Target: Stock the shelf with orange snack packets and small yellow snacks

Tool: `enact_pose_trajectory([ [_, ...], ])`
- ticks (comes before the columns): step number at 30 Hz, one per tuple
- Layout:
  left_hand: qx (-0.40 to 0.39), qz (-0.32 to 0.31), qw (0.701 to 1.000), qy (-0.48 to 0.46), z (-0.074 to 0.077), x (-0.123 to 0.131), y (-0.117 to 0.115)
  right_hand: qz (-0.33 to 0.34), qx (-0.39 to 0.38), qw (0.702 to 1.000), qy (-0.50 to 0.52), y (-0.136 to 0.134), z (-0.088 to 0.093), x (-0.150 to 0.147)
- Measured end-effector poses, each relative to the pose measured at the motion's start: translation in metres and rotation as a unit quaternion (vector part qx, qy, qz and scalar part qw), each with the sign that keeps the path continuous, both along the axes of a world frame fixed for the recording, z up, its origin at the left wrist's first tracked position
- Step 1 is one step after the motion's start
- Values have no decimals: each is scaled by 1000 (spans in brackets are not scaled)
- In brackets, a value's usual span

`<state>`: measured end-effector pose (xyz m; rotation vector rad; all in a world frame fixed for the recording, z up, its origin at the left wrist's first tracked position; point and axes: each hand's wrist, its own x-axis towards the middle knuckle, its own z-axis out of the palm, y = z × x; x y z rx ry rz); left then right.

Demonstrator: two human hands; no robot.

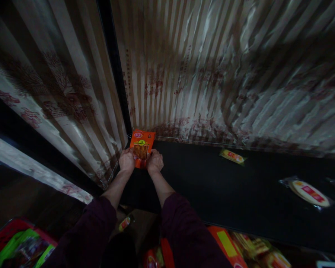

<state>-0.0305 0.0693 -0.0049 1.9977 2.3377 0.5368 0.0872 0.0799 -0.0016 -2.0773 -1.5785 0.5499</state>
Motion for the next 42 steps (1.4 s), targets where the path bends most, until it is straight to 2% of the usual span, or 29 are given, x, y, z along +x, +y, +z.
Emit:
enact_pose_trajectory([
  [7, 1, 7, 1000, 10, 1, -1, -4, -5, -16, 1000, -3, 2, -4, -3],
  [15, 18, 11, 1000, 1, -4, 1, -4, -3, 47, 999, -5, 0, -14, -7],
  [20, 23, 10, 1000, -14, -9, 1, -3, -1, 57, 998, -1, 0, -17, -9],
  [30, 20, 11, 999, 30, -3, 4, -8, -11, 55, 998, 7, 3, -17, -7],
  [36, 16, 8, 1000, 13, -4, 5, -8, 11, 65, 998, 12, 5, -20, -1],
  [42, 37, 5, 999, -12, -4, 5, -11, 28, 71, 997, 30, -9, -9, 1],
])
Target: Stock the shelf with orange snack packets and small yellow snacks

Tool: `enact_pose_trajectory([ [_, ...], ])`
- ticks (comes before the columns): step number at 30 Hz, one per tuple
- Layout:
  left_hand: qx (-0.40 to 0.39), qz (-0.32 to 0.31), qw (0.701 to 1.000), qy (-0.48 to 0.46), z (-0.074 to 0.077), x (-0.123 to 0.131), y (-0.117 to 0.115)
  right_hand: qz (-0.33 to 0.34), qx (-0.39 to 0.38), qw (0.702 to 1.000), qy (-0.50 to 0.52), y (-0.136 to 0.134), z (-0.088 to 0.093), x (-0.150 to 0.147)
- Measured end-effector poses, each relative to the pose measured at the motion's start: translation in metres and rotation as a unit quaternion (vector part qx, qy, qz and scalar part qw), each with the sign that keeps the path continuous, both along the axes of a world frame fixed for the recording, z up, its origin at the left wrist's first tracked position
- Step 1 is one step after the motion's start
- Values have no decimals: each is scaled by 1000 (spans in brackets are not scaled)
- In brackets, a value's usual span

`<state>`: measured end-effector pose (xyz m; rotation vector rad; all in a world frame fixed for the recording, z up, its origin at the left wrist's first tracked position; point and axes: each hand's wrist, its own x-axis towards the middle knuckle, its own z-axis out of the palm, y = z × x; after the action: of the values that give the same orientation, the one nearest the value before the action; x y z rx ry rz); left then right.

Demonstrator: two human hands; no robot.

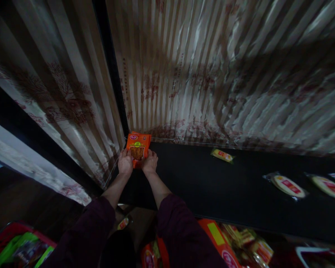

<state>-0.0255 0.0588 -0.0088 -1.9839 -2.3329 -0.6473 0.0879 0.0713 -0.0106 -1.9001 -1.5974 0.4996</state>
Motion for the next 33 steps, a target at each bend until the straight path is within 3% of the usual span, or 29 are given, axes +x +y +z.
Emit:
enact_pose_trajectory([
  [7, 38, -46, 997, -41, 12, 21, -31, 16, 12, 1000, 19, -37, 20, 1],
  [12, 55, -123, 985, -110, 16, 48, -79, 27, 15, 999, 31, -75, 30, 13],
  [18, 58, -157, 969, -182, 21, 81, -146, 43, 41, 997, 53, -140, 42, 47],
  [24, -25, -202, 958, -200, 11, 126, -220, 50, 39, 997, 49, -215, 28, 97],
  [27, -54, -237, 958, -154, 1, 143, -252, 34, 36, 998, 25, -250, 16, 124],
  [33, -155, -217, 961, -75, -13, 154, -281, -28, 44, 999, -9, -304, -4, 160],
])
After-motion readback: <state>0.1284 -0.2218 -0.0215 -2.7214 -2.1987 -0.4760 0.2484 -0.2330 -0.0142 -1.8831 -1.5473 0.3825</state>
